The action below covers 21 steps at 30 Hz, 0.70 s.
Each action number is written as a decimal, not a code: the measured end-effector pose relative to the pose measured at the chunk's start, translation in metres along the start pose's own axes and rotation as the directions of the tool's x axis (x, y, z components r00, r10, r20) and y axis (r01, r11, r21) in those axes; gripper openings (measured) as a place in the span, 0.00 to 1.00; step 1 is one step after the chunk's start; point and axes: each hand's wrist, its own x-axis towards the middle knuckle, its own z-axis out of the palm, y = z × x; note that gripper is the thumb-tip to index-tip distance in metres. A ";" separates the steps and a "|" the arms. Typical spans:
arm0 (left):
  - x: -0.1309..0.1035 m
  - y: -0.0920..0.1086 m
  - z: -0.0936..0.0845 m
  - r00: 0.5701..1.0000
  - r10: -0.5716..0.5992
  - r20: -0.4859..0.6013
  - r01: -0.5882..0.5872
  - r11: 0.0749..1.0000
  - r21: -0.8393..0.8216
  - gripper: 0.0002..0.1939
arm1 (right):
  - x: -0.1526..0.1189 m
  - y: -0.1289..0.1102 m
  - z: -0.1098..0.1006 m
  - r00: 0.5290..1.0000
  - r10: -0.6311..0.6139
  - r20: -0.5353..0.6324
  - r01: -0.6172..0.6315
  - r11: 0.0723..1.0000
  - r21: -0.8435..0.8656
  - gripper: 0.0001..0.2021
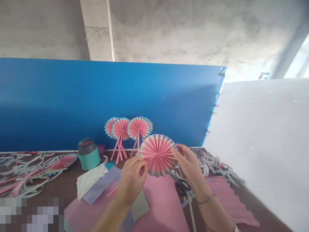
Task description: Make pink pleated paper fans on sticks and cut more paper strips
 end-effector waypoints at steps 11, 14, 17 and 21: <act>-0.036 0.027 0.033 0.993 0.090 0.082 -0.088 0.995 -0.037 0.10 | 0.011 -0.001 -0.020 0.999 -0.045 0.006 0.046 0.974 -0.224 0.13; -0.042 0.030 0.038 0.990 0.108 0.086 -0.106 0.994 -0.027 0.11 | 0.012 0.000 -0.021 0.996 -0.040 0.074 0.060 0.957 -0.282 0.14; -0.043 0.027 0.040 0.993 0.067 0.101 -0.062 0.997 -0.050 0.11 | 0.013 0.002 -0.023 0.997 -0.047 0.061 0.062 0.958 -0.282 0.16; -0.035 0.021 0.037 0.996 -0.059 0.074 0.067 0.991 -0.114 0.10 | 0.014 0.006 -0.029 0.998 0.020 0.067 -0.006 0.980 -0.200 0.24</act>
